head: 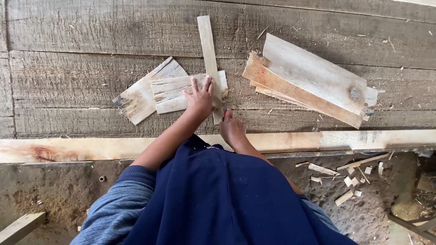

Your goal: Cutting thin wood panels into strips using a utility knife and a wooden guide

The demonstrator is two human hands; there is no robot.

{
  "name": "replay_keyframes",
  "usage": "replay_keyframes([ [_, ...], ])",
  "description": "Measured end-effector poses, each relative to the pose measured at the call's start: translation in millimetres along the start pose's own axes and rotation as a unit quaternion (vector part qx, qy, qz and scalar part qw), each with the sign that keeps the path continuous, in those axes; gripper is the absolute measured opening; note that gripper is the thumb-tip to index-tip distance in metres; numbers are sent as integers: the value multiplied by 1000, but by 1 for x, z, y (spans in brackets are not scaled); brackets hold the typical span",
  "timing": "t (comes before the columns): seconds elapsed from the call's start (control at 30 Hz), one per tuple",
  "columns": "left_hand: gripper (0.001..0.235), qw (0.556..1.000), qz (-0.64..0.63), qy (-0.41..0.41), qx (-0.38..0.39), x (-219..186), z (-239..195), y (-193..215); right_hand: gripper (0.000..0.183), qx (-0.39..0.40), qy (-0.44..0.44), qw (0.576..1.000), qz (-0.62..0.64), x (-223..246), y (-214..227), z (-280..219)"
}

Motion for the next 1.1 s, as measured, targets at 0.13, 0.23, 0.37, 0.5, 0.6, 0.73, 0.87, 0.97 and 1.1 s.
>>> replay_keyframes([
  [0.13,105,1000,9,-1,-4,-2,-8,6,42,-7,6,1000,6,-13,-2,2],
  [0.23,104,1000,1,-2,-13,-2,-7,15,65,-7,31,999,-36,-12,23,15],
  [0.37,103,1000,7,-3,-4,1,-2,2,56,-47,28,997,57,25,70,17],
  [0.5,102,1000,10,-8,4,1,-3,6,52,-64,23,998,19,32,74,58],
  [0.6,101,1000,10,-11,11,1,-5,10,50,-72,34,997,5,39,75,70],
  [0.73,102,1000,5,-4,20,4,1,8,45,-79,37,996,-9,43,72,91],
  [0.87,101,1000,12,-12,5,5,2,2,41,-59,39,997,-24,46,77,89],
  [0.97,102,1000,15,-14,2,6,1,4,41,-54,40,997,-33,48,80,92],
  [1.1,100,1000,13,-16,-3,5,-2,10,42,-37,36,998,19,55,93,76],
])
Point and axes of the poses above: each hand's wrist, its own z-axis towards the middle knuckle, its own y-axis out of the back of the hand, x = y × z, the point moved 4 cm from there along z, towards the middle knuckle, and after that the axes turned 3 degrees about x, right-handed, at the moved point
